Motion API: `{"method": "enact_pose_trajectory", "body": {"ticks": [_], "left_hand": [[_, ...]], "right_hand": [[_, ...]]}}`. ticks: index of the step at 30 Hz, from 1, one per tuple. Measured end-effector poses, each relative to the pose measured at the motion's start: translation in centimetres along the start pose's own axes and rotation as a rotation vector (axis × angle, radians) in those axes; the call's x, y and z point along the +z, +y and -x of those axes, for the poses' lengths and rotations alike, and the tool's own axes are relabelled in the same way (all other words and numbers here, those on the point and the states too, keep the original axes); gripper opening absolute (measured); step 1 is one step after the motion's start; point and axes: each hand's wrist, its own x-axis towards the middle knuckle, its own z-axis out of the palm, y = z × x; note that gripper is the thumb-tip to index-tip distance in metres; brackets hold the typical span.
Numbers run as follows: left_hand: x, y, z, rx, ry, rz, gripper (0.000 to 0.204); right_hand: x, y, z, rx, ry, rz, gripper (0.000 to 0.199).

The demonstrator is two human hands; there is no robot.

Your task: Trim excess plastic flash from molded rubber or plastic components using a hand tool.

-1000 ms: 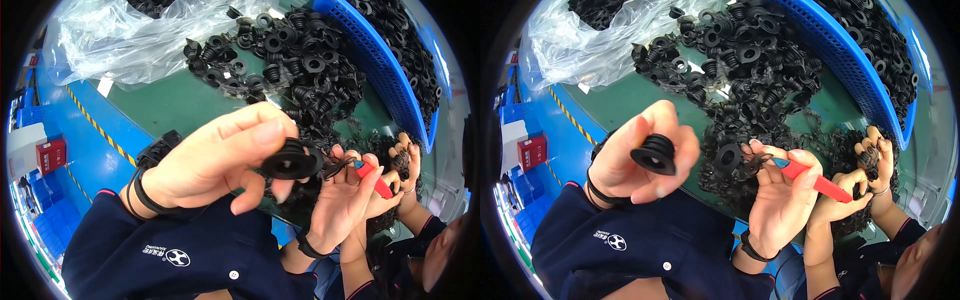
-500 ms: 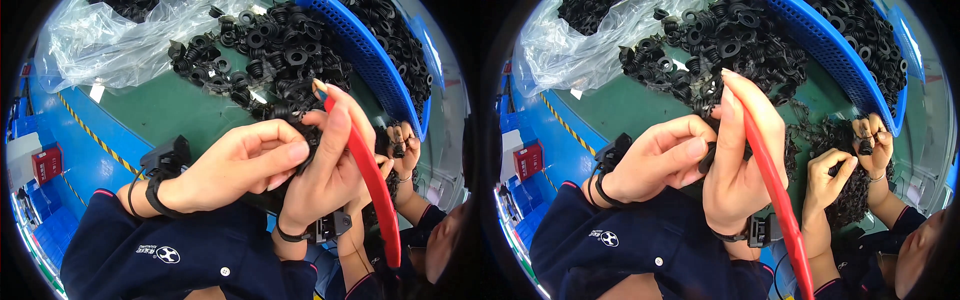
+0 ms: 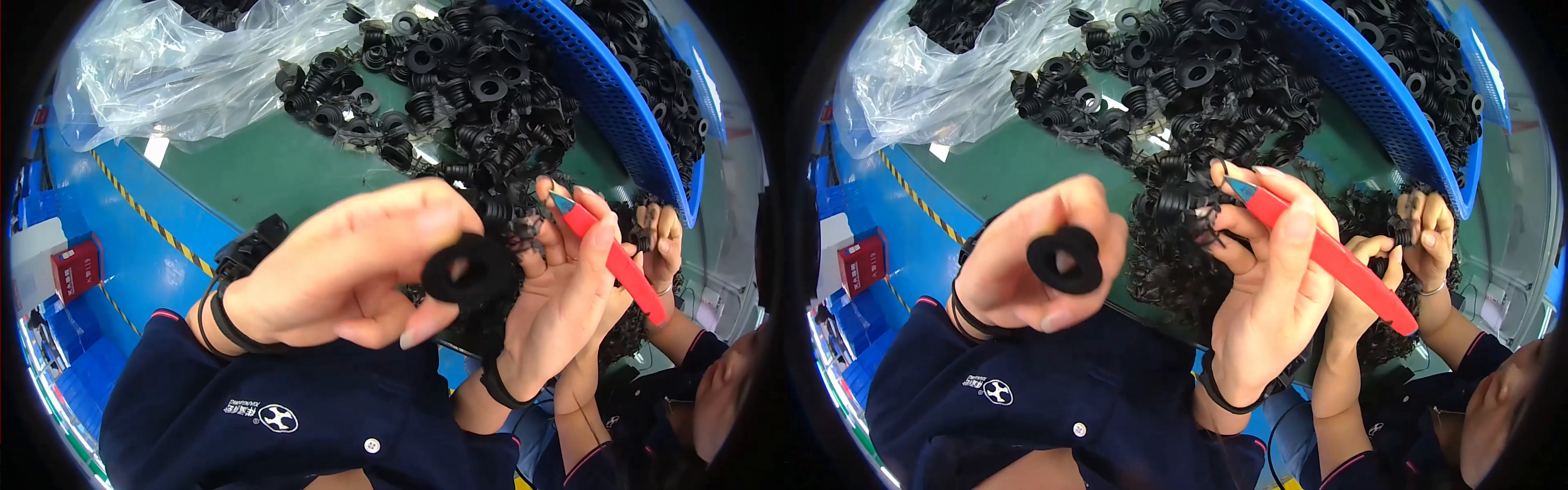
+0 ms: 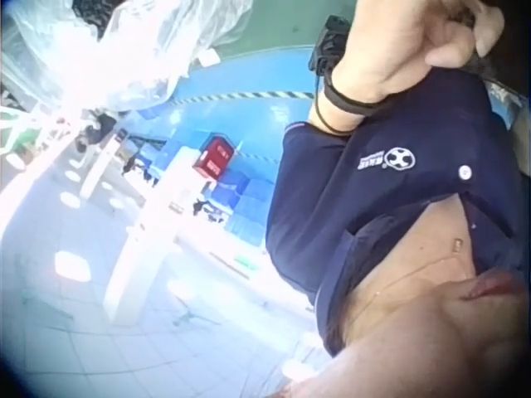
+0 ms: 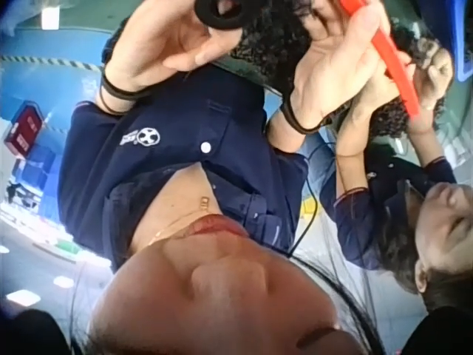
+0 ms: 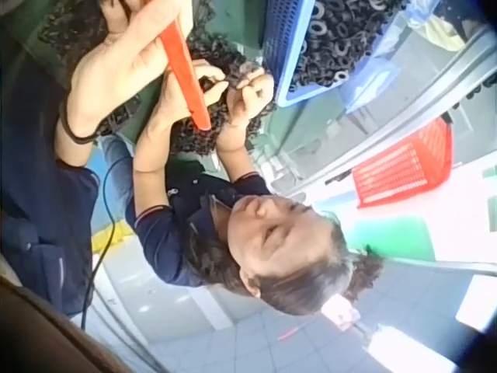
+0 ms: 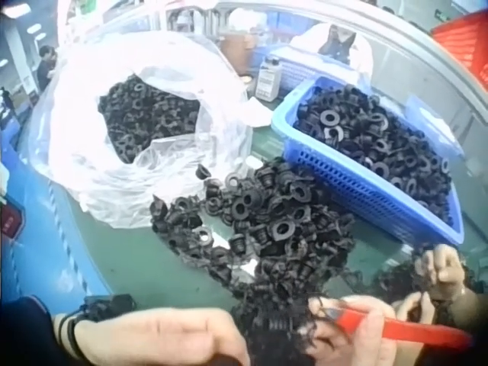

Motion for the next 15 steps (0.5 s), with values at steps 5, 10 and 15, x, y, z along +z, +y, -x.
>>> {"method": "enact_pose_trajectory", "body": {"ticks": [5, 10, 15], "left_hand": [[0.0, 0.6, 0.5, 0.099, 0.13, 0.055, 0.022], [-2.2, 0.0, 0.2, 0.393, 0.184, -0.438, 0.024], [-0.8, -0.2, -1.3, 0.511, 0.184, -0.924, 0.02]], "right_hand": [[-0.8, -0.3, 0.2, 0.02, -0.098, -0.066, 0.037], [-1.2, -0.9, 0.4, 0.016, -0.067, -0.093, 0.038], [-1.2, -0.7, 0.6, -0.008, -0.163, -0.142, 0.035]]}}
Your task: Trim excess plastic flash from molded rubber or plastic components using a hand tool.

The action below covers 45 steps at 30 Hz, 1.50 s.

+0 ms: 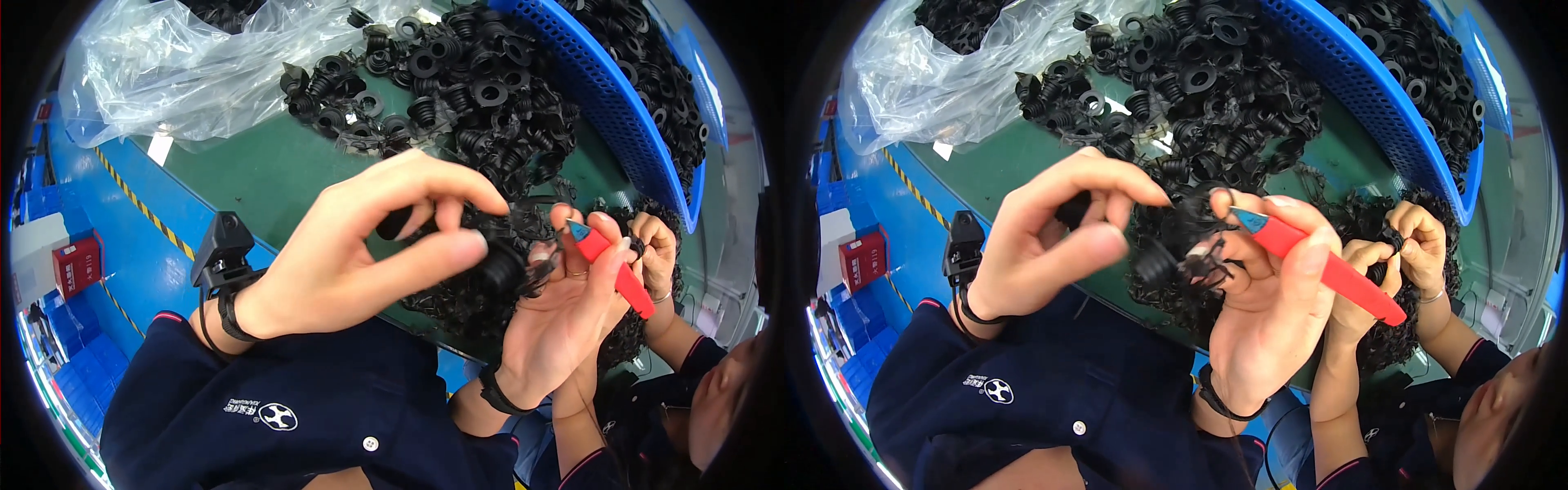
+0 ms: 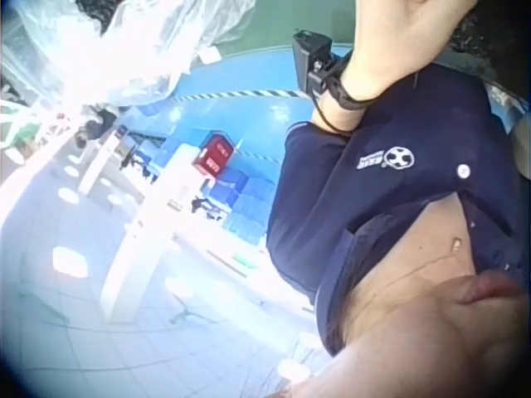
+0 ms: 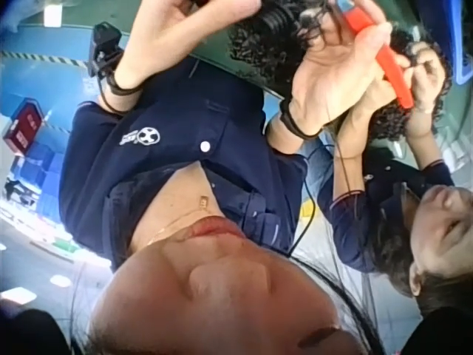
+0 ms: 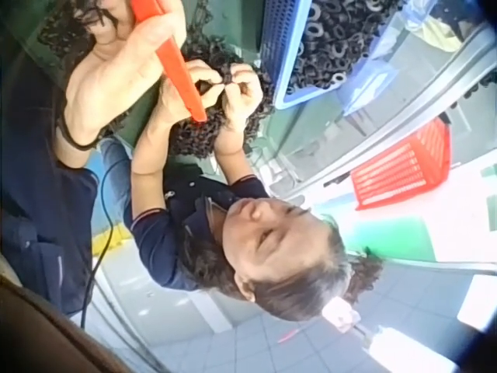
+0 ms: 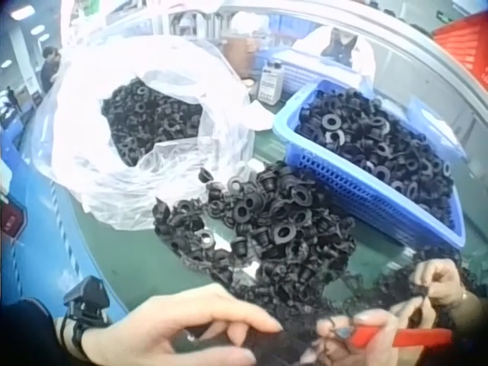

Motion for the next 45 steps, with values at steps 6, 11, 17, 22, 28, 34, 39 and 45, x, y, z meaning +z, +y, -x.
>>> {"method": "enact_pose_trajectory", "body": {"ticks": [6, 11, 17, 22, 28, 34, 39, 45], "left_hand": [[0.9, 0.2, 0.1, 0.06, -0.092, -0.057, 0.019], [0.5, 0.7, 0.5, -0.015, -0.08, 0.136, 0.022], [0.0, 0.5, 0.3, -0.014, -0.044, 0.018, 0.021], [0.0, 0.7, 0.5, 0.064, -0.064, -0.091, 0.022], [-0.1, 0.8, 0.3, -0.055, -0.141, 0.121, 0.021], [0.3, -0.4, 1.0, -0.382, -0.181, 0.842, 0.028], [0.8, 0.4, -0.1, -0.329, -0.034, 0.686, 0.03], [1.7, 0.9, 0.4, -0.378, -0.069, 0.855, 0.026]], "right_hand": [[0.6, 0.5, 0.0, -0.011, 0.018, 0.092, 0.037], [0.1, 1.6, -1.0, -0.23, 0.085, 0.387, 0.022], [-2.4, 0.5, 0.9, -0.265, -0.219, 0.267, 0.037], [-2.6, 0.9, 0.7, -0.437, -0.482, 0.497, 0.043], [-2.0, 0.7, 1.1, -0.365, -0.419, 0.388, 0.038], [-2.1, 1.9, 1.3, 0.186, -0.084, -0.366, 0.022], [-1.6, 1.8, 1.8, 0.052, 0.003, -0.305, 0.034], [-0.9, 1.6, 1.2, 0.022, -0.064, -0.109, 0.029]]}}
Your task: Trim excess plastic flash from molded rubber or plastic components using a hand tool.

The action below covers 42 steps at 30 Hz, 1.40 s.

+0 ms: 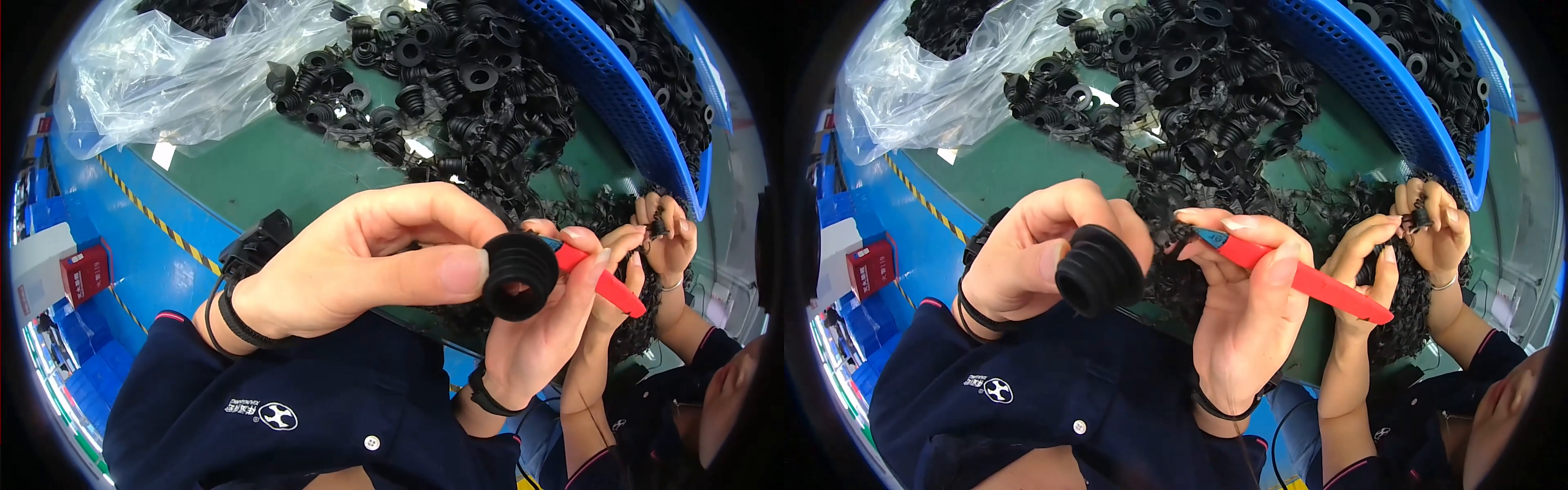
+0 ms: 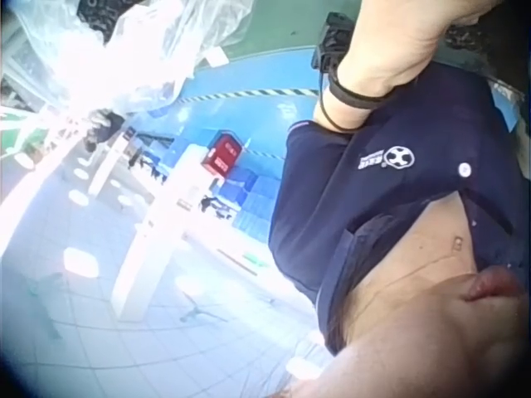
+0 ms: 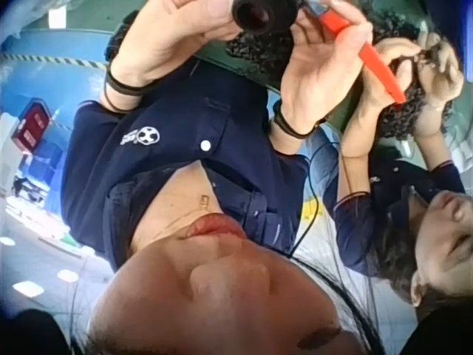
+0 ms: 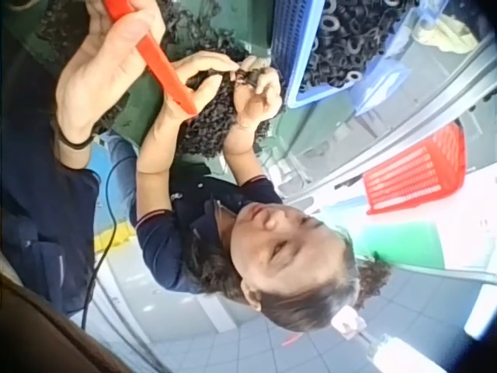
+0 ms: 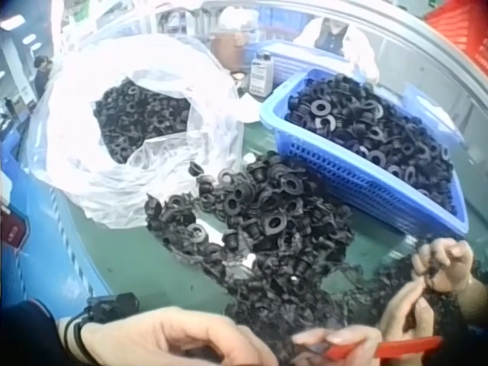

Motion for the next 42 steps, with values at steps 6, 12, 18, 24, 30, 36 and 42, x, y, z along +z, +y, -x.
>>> {"method": "enact_pose_trajectory", "body": {"ticks": [6, 12, 18, 24, 30, 36, 42], "left_hand": [[-0.7, 0.2, 0.1, 0.013, -0.108, -0.123, 0.022], [-0.9, 0.8, 0.2, 0.184, -0.099, -0.334, 0.02], [-1.5, 0.8, 0.2, 0.137, -0.109, -0.377, 0.024], [-0.7, 1.6, -0.4, 0.485, 0.115, -0.874, 0.035], [-0.5, 2.1, 0.0, 0.756, 0.056, -1.233, 0.035], [-0.3, 2.5, -0.3, 0.677, -0.009, -1.11, 0.034], [-3.9, 2.9, 0.6, 0.114, 0.047, -0.289, 0.029]], "right_hand": [[-0.6, 0.8, 0.4, 0.065, 0.056, -0.06, 0.03], [-0.1, 0.2, 1.1, -0.12, 0.043, 0.301, 0.034], [-0.6, 0.8, 1.0, -0.094, 0.053, 0.146, 0.031], [-0.7, 1.3, 1.0, -0.082, 0.014, 0.168, 0.03], [-0.6, 1.2, 1.2, -0.066, 0.031, 0.192, 0.029], [-0.2, 0.6, 1.1, -0.014, 0.101, 0.232, 0.033], [-0.8, -0.1, 0.0, 0.06, 0.199, -0.246, 0.032]]}}
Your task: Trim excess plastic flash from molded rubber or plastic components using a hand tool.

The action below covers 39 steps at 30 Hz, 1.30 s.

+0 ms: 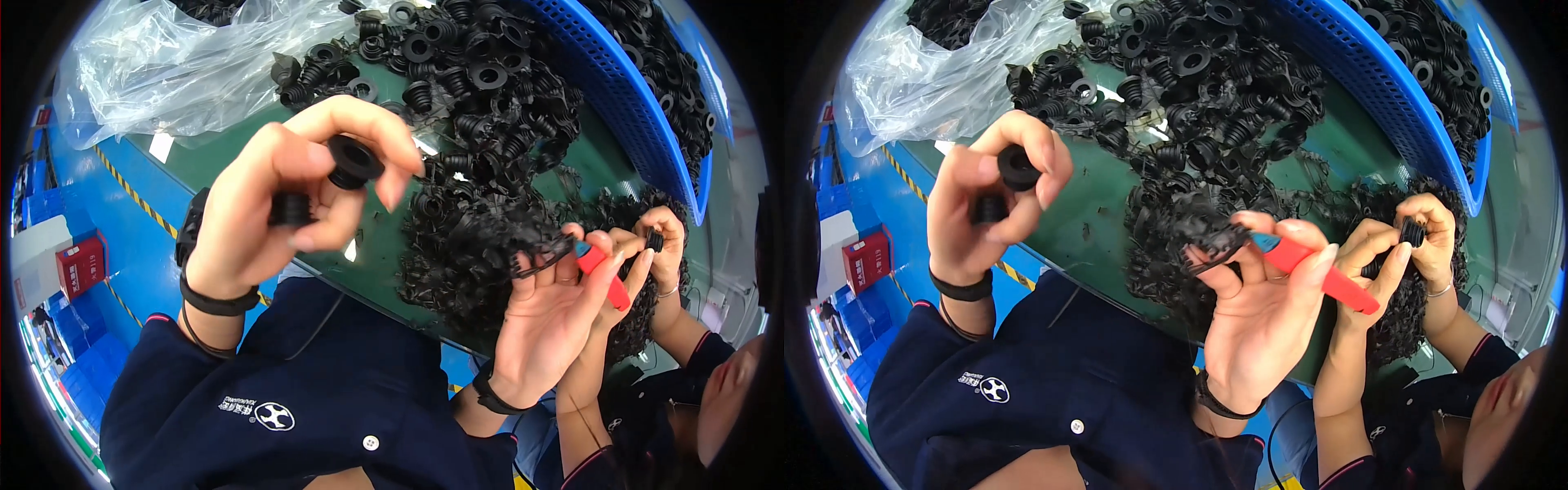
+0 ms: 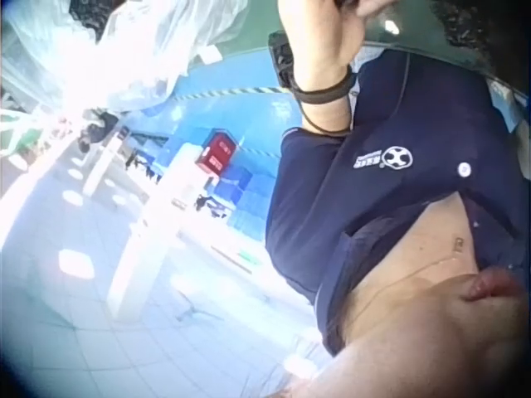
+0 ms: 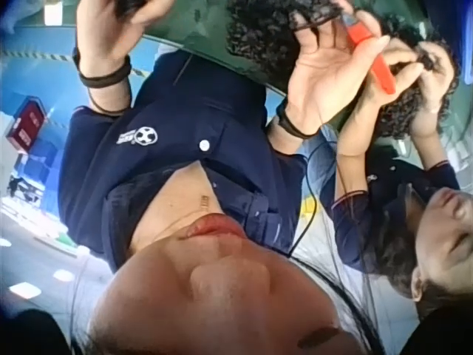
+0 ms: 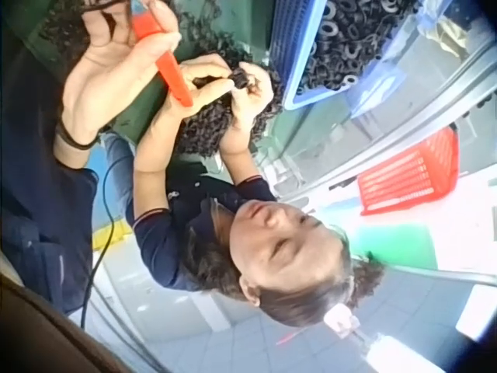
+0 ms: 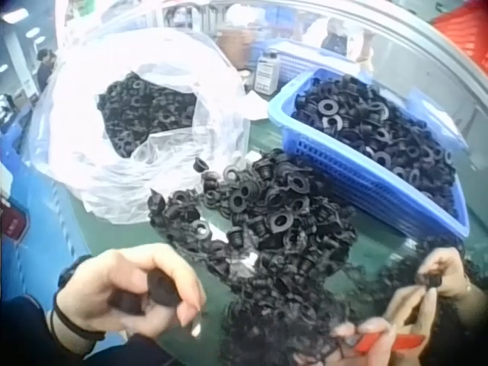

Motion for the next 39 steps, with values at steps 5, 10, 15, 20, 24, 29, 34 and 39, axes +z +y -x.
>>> {"method": "enact_pose_trajectory", "body": {"ticks": [5, 10, 15, 20, 24, 29, 34, 39], "left_hand": [[0.2, -0.6, 0.0, -0.19, 0.018, 0.019, 0.028], [2.4, -1.9, -0.7, 0.256, 0.029, -0.632, 0.031], [2.8, -2.8, -1.7, 0.094, -0.073, -0.292, 0.03], [2.8, -2.8, -1.8, 0.024, -0.202, -0.302, 0.021], [3.7, -2.5, -1.4, -0.097, -0.158, -0.221, 0.017], [3.4, -2.9, -1.1, 0.149, -0.086, -0.346, 0.013], [3.3, -2.6, -1.7, -0.127, 0.103, -0.238, 0.025], [2.8, -2.5, 0.2, 0.784, 0.238, -0.884, 0.038]], "right_hand": [[0.1, -1.0, -0.8, 0.044, -0.073, -0.132, 0.032], [1.8, -1.7, -0.9, 0.044, 0.018, -0.222, 0.031], [2.3, -1.6, -0.6, 0.087, 0.024, -0.191, 0.032], [1.7, -1.5, -0.7, 0.032, -0.06, -0.002, 0.034], [2.3, -1.1, -0.9, 0.001, -0.01, 0.088, 0.036], [2.2, -1.0, -1.1, -0.004, -0.193, -0.041, 0.027], [2.3, -1.1, -0.7, -0.012, -0.28, -0.096, 0.027], [2.3, -0.8, -1.0, -0.07, -0.247, -0.27, 0.039]]}}
